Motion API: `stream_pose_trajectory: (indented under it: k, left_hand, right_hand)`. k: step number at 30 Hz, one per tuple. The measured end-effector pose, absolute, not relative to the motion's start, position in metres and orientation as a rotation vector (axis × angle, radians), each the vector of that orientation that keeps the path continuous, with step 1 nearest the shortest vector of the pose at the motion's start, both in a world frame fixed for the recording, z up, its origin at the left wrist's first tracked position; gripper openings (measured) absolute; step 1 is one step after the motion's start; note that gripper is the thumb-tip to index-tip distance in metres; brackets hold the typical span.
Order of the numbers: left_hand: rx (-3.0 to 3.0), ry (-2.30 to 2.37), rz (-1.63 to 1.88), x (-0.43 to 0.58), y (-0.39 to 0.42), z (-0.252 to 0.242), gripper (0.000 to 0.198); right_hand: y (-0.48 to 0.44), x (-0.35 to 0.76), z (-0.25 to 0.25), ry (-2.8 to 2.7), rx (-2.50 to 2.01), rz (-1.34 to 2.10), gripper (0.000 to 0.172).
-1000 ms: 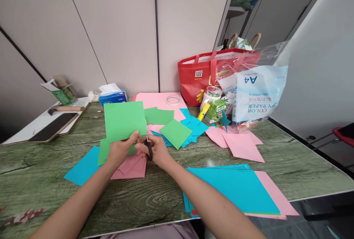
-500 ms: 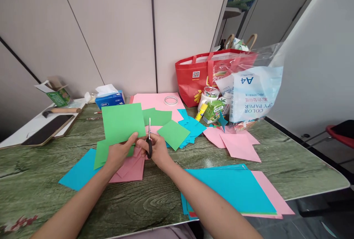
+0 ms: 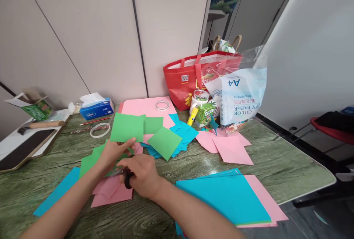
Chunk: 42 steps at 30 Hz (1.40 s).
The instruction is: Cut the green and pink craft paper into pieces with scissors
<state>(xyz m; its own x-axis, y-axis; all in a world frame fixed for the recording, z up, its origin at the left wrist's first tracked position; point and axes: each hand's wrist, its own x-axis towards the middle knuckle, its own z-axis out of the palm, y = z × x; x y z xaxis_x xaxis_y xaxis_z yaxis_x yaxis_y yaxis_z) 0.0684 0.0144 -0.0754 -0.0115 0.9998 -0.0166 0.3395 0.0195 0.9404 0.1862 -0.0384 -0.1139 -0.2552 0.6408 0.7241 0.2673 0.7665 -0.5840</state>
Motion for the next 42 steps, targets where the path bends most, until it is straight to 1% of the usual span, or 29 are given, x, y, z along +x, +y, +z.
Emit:
stream_pose_trajectory:
  k: [3,7,11,14,18,20,23,26,29,31,32,34,36,39,42]
  left_hand:
    - [1.449,1.377,0.934,0.079,0.038,-0.070,0.036]
    - [1.493,1.338,0.777,0.092,0.065,-0.081,0.042]
    - [1.605,1.328,0.668,0.104,0.073,-0.097,0.031]
    - [1.677,1.302,0.657,0.109,0.070,-0.099,0.028]
    - [1.727,1.318,0.687,0.100,0.062,-0.081,0.015]
    - [1.771,1.325,0.738,0.086,0.056,-0.066,0.019]
    - [1.857,1.357,0.844,0.060,0.043,-0.043,0.027]
    - [1.974,1.370,0.875,0.038,0.026,-0.022,0.027]
    - [2.085,1.315,0.794,0.026,0.011,-0.010,0.029]
    - [2.055,1.286,0.799,0.022,0.005,-0.010,0.032]
    - [2.002,1.285,0.853,0.021,0.003,-0.012,0.035]
    - [1.811,1.294,1.036,0.019,0.002,-0.021,0.045]
    - [1.547,1.266,1.178,0.020,0.002,-0.033,0.051]
    - [1.269,1.075,1.134,0.025,-0.004,-0.055,0.048]
    - [1.242,0.973,1.001,0.038,-0.015,-0.073,0.034]
  right_hand:
    - [-0.039,0.186,-0.117,-1.957,-0.659,0.314,0.012]
    - [-0.036,0.187,-0.116,-1.937,-0.631,0.169,0.010]
    - [-0.033,0.187,-0.114,-1.824,-0.625,0.117,0.018]
    - [-0.032,0.188,-0.112,-1.757,-0.641,0.129,0.022]
    - [-0.032,0.193,-0.102,-1.603,-0.703,0.104,0.019]
    - [-0.031,0.197,-0.095,-1.516,-0.767,0.108,0.019]
    - [-0.026,0.204,-0.089,-1.328,-0.859,0.069,0.029]
    - [-0.019,0.208,-0.089,-1.136,-0.941,0.214,0.034]
    - [-0.013,0.207,-0.093,-1.023,-0.909,0.650,0.040]
    - [-0.011,0.205,-0.095,-0.965,-0.895,0.923,0.039]
    - [-0.011,0.204,-0.096,-0.932,-0.900,1.003,0.037]
    - [-0.010,0.204,-0.097,-0.844,-0.913,1.042,0.032]
    - [-0.008,0.206,-0.096,-0.742,-0.903,0.986,0.029]
    - [-0.008,0.207,-0.095,-0.637,-0.874,0.913,0.027]
    - [-0.010,0.204,-0.096,-0.623,-0.844,0.937,0.025]
